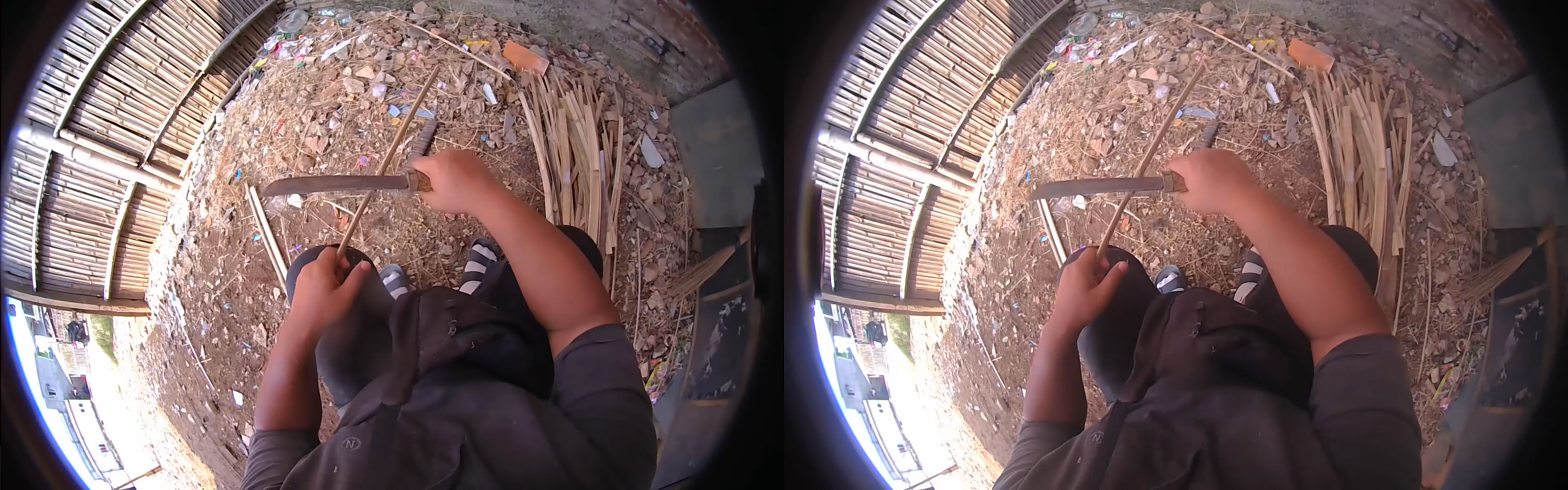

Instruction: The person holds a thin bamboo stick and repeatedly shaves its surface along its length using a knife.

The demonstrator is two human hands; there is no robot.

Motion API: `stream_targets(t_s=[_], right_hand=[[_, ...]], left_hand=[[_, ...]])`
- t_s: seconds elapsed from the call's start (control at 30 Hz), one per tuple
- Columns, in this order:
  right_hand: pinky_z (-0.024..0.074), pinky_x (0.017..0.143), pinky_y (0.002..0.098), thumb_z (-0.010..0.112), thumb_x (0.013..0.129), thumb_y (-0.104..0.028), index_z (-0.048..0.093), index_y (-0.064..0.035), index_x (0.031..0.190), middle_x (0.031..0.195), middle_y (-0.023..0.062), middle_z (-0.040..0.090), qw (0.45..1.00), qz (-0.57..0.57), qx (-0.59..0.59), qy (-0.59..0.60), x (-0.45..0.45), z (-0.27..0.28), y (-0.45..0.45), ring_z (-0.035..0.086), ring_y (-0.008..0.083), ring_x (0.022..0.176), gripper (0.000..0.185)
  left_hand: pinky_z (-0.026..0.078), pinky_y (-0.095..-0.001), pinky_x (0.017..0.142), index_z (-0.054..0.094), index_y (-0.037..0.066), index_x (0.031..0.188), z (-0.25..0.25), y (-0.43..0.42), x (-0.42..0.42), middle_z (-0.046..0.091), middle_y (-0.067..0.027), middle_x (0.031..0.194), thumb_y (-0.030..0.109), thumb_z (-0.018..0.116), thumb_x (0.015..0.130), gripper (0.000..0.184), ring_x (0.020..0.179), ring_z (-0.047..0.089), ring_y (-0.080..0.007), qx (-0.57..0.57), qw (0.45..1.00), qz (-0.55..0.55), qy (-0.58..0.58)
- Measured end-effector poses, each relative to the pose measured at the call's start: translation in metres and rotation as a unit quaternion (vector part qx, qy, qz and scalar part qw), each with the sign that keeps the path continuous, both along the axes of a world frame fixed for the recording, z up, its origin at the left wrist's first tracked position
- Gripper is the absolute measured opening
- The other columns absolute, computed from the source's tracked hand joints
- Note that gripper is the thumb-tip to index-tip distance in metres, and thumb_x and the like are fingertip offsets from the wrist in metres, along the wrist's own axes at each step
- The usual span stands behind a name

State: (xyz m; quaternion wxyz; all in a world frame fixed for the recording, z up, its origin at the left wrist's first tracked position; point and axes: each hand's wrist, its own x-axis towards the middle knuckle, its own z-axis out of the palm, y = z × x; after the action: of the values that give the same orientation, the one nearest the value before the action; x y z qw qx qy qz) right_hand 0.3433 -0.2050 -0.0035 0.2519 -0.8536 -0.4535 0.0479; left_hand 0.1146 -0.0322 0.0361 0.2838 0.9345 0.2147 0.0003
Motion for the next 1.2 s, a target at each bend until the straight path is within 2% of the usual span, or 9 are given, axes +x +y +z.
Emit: stream_targets(t_s=[0.07,0.27,0.37,0.57,0.67,0.87,0.97,1.1,1.2], right_hand=[[0.0550,0.074,0.0510,0.067,0.075,-0.022,0.066,-0.0125,0.093,0.080,0.0158,0.069,0.997,-0.030,0.041,0.066,0.011,-0.022,0.004,0.070,0.0377,0.082,0.020],[0.0553,0.076,0.0499,0.067,0.075,-0.021,0.069,-0.0118,0.096,0.085,0.0170,0.070,0.998,0.010,-0.057,0.017,-0.014,0.008,0.009,0.070,0.0377,0.085,0.023],[0.0551,0.075,0.0498,0.067,0.076,-0.022,0.069,-0.0116,0.097,0.085,0.0174,0.070,0.992,-0.059,0.023,0.108,0.019,-0.025,0.008,0.069,0.0380,0.085,0.023],[0.0543,0.074,0.0489,0.068,0.075,-0.022,0.069,-0.0086,0.090,0.083,0.0175,0.069,0.998,-0.008,-0.068,0.015,-0.008,-0.002,0.006,0.068,0.0383,0.084,0.020],[0.0543,0.073,0.0492,0.067,0.075,-0.022,0.069,-0.0081,0.086,0.083,0.0174,0.069,0.994,-0.014,-0.014,0.112,0.011,-0.017,0.007,0.068,0.0381,0.083,0.018],[0.0536,0.073,0.0493,0.067,0.074,-0.023,0.068,-0.0075,0.086,0.081,0.0178,0.069,0.997,-0.004,-0.032,0.066,-0.004,-0.001,0.007,0.068,0.0386,0.082,0.019],[0.0534,0.073,0.0488,0.067,0.074,-0.023,0.068,-0.0082,0.086,0.081,0.0170,0.069,0.992,-0.014,-0.001,0.122,0.022,-0.034,0.007,0.068,0.0390,0.081,0.019],[0.0530,0.072,0.0483,0.067,0.075,-0.023,0.068,-0.0080,0.087,0.083,0.0179,0.069,0.996,-0.025,-0.017,0.079,-0.008,-0.003,0.007,0.068,0.0379,0.081,0.019],[0.0534,0.074,0.0480,0.066,0.075,-0.022,0.068,-0.0076,0.090,0.086,0.0192,0.069,0.988,0.005,-0.014,0.157,0.017,-0.017,0.000,0.068,0.0378,0.084,0.021]], left_hand=[[0.046,-0.0394,0.056,0.056,0.000,0.085,-0.011,0.004,-0.005,0.060,-0.0129,0.063,0.038,0.075,0.087,0.042,0.058,0.061,-0.0280,0.029,1.000,0.002,-0.006],[0.047,-0.0412,0.057,0.057,0.001,0.087,-0.022,0.002,-0.010,0.059,-0.0124,0.063,0.040,0.075,0.087,0.043,0.058,0.061,-0.0304,0.027,0.999,0.025,-0.034],[0.047,-0.0416,0.058,0.057,0.003,0.086,-0.024,0.002,-0.008,0.058,-0.0109,0.064,0.038,0.076,0.086,0.040,0.059,0.061,-0.0292,0.036,0.998,0.030,-0.037],[0.050,-0.0452,0.065,0.057,0.002,0.091,-0.028,-0.002,-0.008,0.063,-0.0171,0.075,0.039,0.074,0.087,0.042,0.072,0.065,-0.0355,0.071,0.997,0.002,-0.007],[0.050,-0.0462,0.065,0.058,0.002,0.092,-0.027,-0.005,-0.007,0.063,-0.0173,0.074,0.038,0.073,0.088,0.040,0.071,0.065,-0.0371,0.080,0.996,0.005,-0.028],[0.049,-0.0460,0.061,0.058,0.003,0.089,-0.035,-0.002,-0.014,0.062,-0.0144,0.067,0.040,0.074,0.087,0.040,0.064,0.064,-0.0353,0.095,0.992,0.001,-0.080],[0.049,-0.0453,0.059,0.058,0.003,0.088,-0.036,0.001,-0.009,0.061,-0.0139,0.067,0.040,0.074,0.087,0.040,0.061,0.063,-0.0342,0.091,0.993,-0.011,-0.072],[0.050,-0.0446,0.062,0.058,0.002,0.090,-0.026,-0.001,-0.007,0.062,-0.0163,0.070,0.039,0.074,0.087,0.041,0.066,0.065,-0.0353,0.072,0.997,0.015,-0.025],[0.049,-0.0439,0.059,0.057,0.002,0.088,-0.035,-0.004,-0.017,0.061,-0.0140,0.066,0.039,0.075,0.087,0.041,0.062,0.063,-0.0329,0.072,0.996,0.004,-0.045]])
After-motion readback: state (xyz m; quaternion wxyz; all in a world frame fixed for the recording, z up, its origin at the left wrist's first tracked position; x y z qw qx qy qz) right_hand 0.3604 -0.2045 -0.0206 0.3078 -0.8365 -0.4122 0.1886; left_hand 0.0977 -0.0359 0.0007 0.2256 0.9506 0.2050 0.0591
